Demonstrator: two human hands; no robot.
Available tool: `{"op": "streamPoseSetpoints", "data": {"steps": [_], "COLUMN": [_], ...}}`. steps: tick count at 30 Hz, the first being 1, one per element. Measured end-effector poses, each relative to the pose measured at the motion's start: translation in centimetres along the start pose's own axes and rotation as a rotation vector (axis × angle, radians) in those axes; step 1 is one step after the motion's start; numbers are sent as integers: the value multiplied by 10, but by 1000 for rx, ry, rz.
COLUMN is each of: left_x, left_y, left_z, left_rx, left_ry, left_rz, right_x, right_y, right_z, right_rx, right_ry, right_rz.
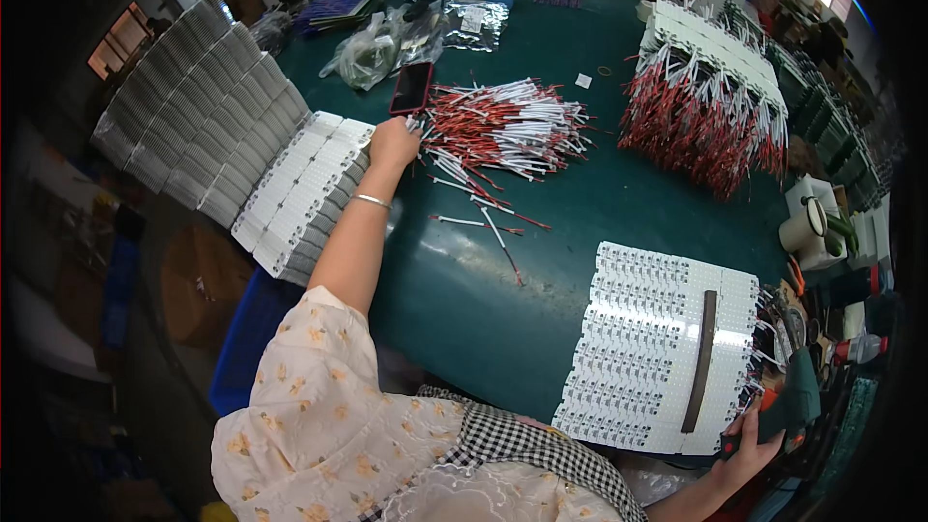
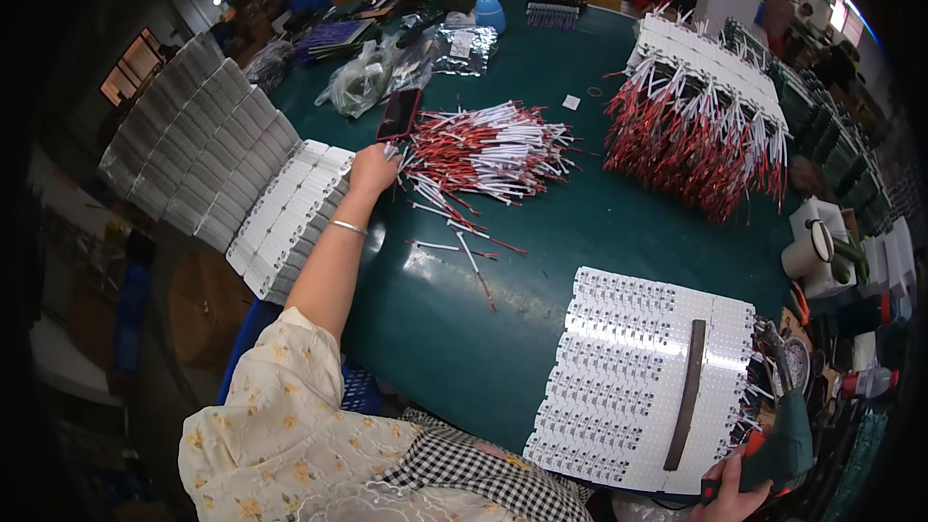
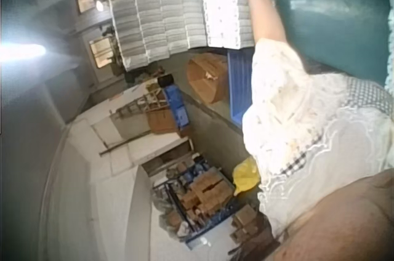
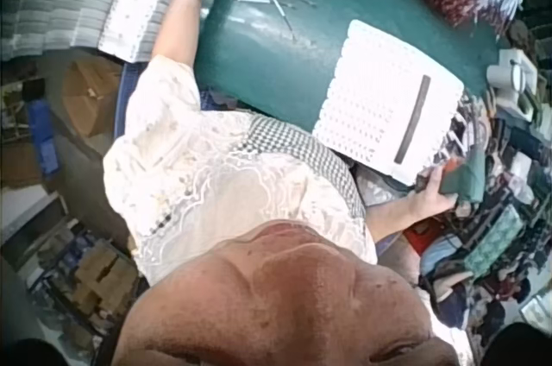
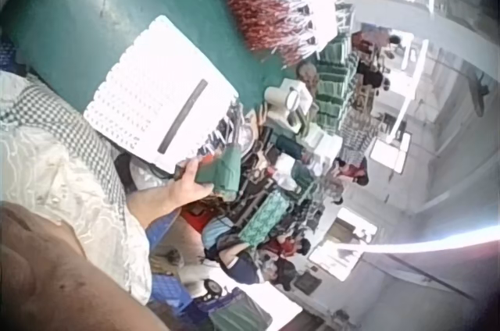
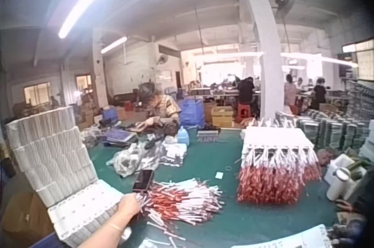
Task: The person positions an LED panel sheet on the workbench, gathers wire connectors from a pile, and solders the wires onto the LED boards using a soldering gun.
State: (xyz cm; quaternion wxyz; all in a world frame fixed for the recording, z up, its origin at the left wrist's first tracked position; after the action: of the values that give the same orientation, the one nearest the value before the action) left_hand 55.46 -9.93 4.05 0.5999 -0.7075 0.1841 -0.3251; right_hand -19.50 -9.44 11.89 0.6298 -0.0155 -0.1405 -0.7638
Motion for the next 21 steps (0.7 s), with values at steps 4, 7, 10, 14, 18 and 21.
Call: {"op": "streamPoseSetpoints", "data": {"steps": [4, 7, 10, 14, 18, 21], "left_x": [8, 9, 10, 6, -14, -19], "left_y": [18, 25, 27, 19, 9, 13], "left_z": [-9, -8, -2, 15, -8, -10], "left_rx": [138, 164, 120, 131, 175, 202], "left_ry": [-29, -83, -88, -64, 91, 213], "left_rz": [153, 260, 318, 257, 288, 261], "right_x": [-4, -5, -6, -2, 0, 2], "right_y": [-7, -7, -6, -23, -21, -20], "right_z": [-3, -2, -1, -11, -12, -17], "right_rx": [-22, -23, -9, -17, -13, -10], "right_ry": [45, 33, 20, 20, 12, 26], "right_rz": [-58, -38, -13, -34, -44, -58]}}
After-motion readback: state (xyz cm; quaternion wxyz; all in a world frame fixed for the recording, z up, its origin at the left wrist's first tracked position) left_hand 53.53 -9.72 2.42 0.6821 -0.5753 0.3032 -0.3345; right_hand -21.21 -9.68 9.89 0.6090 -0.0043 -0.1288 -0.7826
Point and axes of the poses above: each hand's wrist, its own x-axis towards the middle knuckle, its own y-axis out of the palm, z = x × y, the point moved 10 cm from there along x, towards the middle knuckle, and after that the axes turned 15 degrees about x, right-handed, at the moved point
